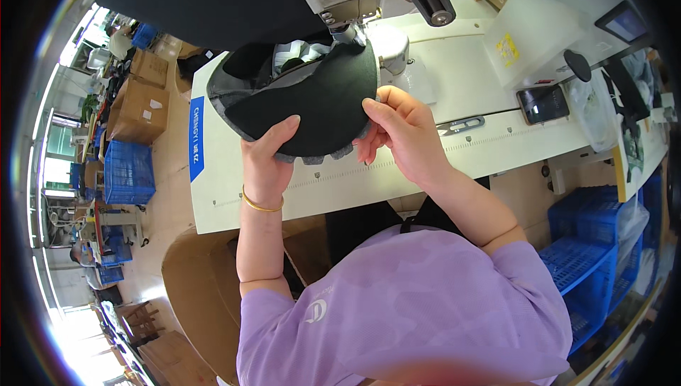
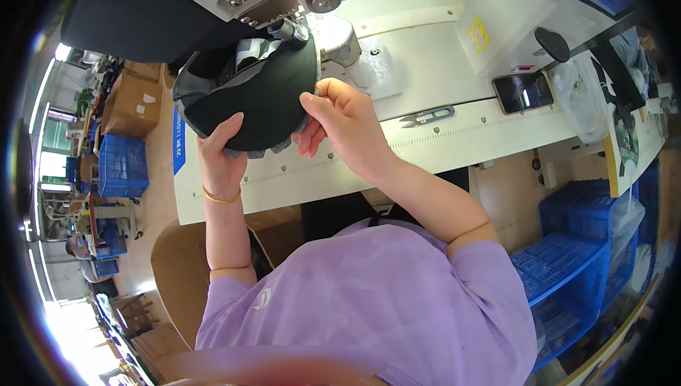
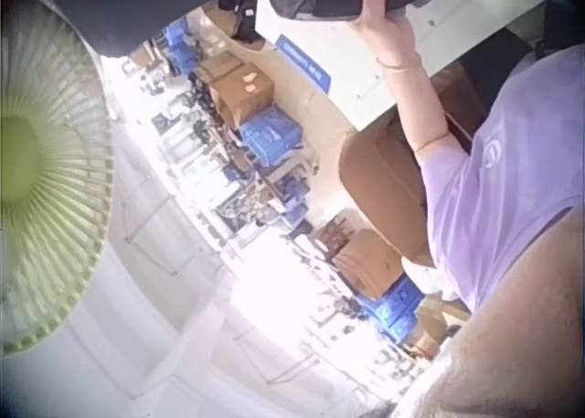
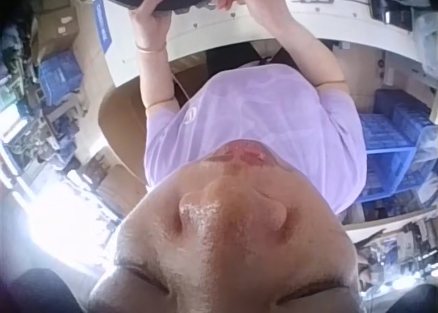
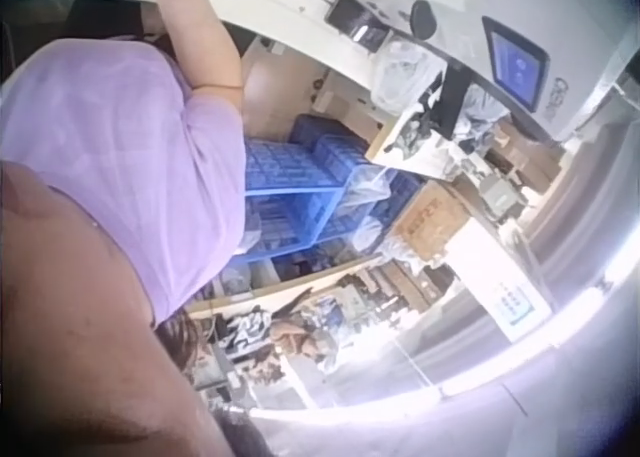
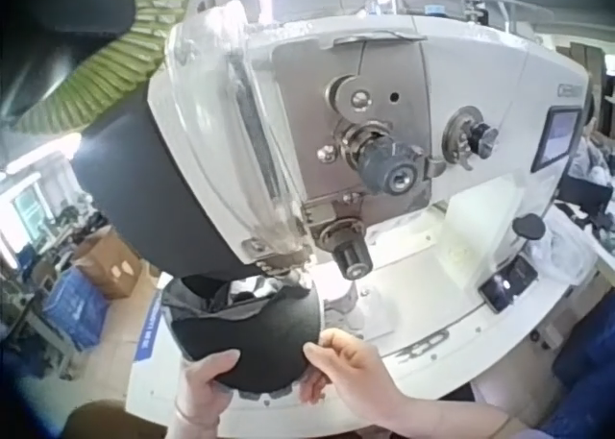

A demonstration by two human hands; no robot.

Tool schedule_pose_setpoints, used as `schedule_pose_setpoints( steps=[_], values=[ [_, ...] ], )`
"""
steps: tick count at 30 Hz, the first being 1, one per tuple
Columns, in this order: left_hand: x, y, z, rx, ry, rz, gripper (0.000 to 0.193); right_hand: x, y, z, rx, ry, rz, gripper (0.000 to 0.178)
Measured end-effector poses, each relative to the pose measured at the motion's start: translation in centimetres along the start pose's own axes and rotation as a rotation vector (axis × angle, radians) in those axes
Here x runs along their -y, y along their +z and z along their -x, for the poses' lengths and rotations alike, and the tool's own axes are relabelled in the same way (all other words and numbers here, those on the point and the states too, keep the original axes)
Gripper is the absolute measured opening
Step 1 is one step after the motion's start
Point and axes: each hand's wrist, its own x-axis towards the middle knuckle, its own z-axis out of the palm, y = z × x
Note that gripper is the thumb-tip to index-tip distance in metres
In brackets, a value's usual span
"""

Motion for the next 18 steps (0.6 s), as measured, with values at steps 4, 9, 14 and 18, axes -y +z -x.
schedule_pose_setpoints(
  steps=[4,9,14,18],
  values=[
    [0.3,0.5,-0.2,-0.01,0.011,0.059,0.021,-0.3,-0.2,-0.1,-0.023,0.004,0.025,0.018],
    [-0.2,-0.1,-0.8,-0.004,0.019,0.073,0.021,-1.1,0.6,-0.2,0.004,-0.024,-0.016,0.022],
    [0.1,-0.3,-1.4,0.033,-0.006,0.112,0.029,-1.6,1.0,-0.2,-0.006,-0.059,0.005,0.025],
    [0.5,0.0,-0.9,0.006,-0.013,0.093,0.03,-1.4,1.1,0.0,-0.023,-0.048,-0.027,0.022]
  ],
)
